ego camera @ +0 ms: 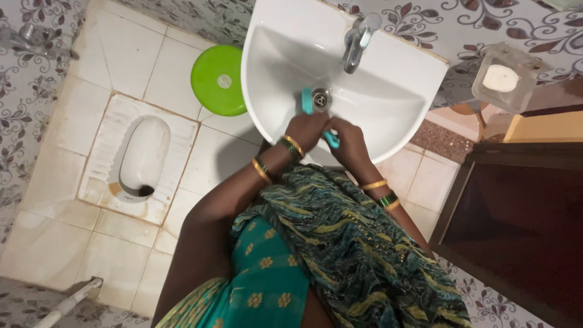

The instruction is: The person holds a brush and uses a small tool to clean the bristles over a sink.

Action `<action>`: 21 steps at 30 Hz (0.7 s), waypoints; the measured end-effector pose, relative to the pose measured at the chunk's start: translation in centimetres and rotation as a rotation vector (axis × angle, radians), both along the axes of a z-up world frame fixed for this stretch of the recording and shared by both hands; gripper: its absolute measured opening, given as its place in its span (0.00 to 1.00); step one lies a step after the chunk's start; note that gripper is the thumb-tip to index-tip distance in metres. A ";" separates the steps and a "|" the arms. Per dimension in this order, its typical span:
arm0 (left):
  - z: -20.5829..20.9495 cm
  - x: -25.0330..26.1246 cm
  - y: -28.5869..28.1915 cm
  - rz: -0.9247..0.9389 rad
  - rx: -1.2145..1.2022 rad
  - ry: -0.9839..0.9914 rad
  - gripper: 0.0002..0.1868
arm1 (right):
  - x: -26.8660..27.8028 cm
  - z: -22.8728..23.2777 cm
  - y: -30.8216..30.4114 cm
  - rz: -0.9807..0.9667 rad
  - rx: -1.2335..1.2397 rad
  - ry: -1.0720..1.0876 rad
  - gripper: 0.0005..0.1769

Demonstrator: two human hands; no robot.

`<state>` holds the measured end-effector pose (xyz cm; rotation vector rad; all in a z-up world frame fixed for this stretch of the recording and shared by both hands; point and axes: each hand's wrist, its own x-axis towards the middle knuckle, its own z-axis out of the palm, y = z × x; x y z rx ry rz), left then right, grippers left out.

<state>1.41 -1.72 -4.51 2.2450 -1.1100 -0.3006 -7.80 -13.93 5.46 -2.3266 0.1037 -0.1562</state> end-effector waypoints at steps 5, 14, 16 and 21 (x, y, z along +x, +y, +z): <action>1.1 1.2 -1.2 -0.069 -0.086 0.078 0.07 | 0.3 1.1 -1.1 -0.014 -0.020 -0.022 0.11; 1.6 0.8 0.1 -0.018 0.020 0.150 0.06 | -0.3 0.2 0.8 0.004 -0.034 -0.064 0.11; 1.7 1.6 -0.5 -0.036 -0.029 0.118 0.05 | 0.5 0.6 0.7 -0.048 -0.017 -0.122 0.12; 3.1 -1.9 0.3 -0.166 0.053 0.062 0.06 | -2.1 4.0 -0.9 0.088 -0.059 0.192 0.10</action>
